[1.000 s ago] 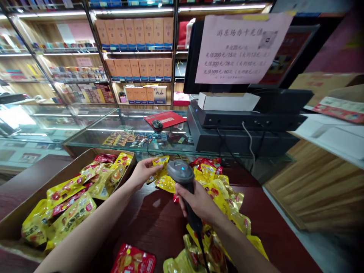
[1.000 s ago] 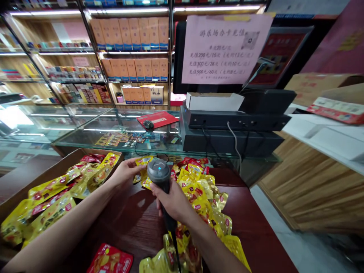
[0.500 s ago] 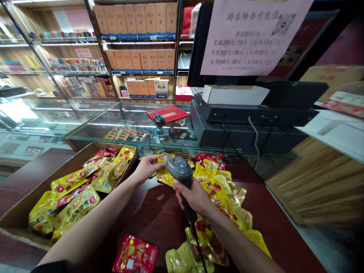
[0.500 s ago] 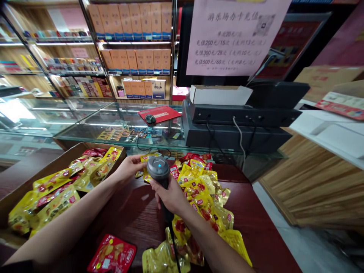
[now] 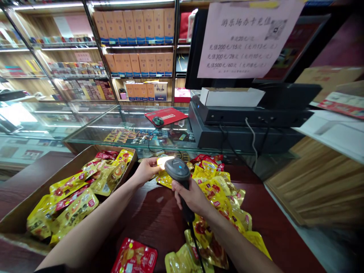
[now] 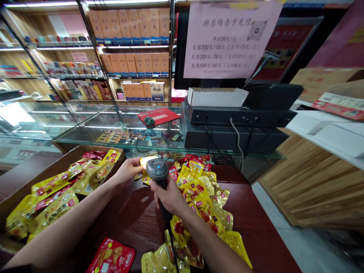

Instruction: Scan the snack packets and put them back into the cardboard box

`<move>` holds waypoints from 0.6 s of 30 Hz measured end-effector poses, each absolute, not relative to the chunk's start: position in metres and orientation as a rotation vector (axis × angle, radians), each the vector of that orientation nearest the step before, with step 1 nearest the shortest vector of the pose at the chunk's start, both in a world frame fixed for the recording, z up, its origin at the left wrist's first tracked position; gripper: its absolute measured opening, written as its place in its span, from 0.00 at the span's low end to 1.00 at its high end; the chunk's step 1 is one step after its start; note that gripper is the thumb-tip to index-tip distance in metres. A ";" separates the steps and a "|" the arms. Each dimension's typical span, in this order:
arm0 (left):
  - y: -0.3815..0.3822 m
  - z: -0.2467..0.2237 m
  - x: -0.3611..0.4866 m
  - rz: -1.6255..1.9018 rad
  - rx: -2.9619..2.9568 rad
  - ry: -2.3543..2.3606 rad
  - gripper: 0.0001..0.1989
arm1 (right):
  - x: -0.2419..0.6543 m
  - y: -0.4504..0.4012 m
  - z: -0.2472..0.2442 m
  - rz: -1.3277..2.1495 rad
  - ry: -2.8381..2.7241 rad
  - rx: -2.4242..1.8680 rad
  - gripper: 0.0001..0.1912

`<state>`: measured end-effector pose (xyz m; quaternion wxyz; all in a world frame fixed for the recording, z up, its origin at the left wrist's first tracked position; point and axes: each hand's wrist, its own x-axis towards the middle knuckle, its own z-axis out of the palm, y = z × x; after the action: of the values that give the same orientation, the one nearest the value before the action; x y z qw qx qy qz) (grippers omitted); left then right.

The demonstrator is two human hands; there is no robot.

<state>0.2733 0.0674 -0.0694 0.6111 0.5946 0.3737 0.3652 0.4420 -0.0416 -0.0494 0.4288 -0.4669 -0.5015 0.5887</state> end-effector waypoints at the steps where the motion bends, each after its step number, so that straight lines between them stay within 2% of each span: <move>1: 0.067 -0.069 0.273 0.842 1.375 0.860 0.21 | 0.442 -0.041 -0.050 1.473 -1.249 -1.160 0.21; 12: 0.063 -0.060 0.276 0.910 1.323 0.887 0.22 | 0.447 -0.048 -0.040 1.468 -1.261 -1.176 0.23; 18: 0.056 -0.021 0.247 1.067 1.400 0.936 0.24 | 0.444 -0.055 -0.031 1.487 -1.271 -1.136 0.24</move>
<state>0.2472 0.0558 -0.0208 0.5428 0.5897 0.3943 0.4496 0.4441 -0.0548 -0.0314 0.4256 -0.4545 -0.5086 0.5947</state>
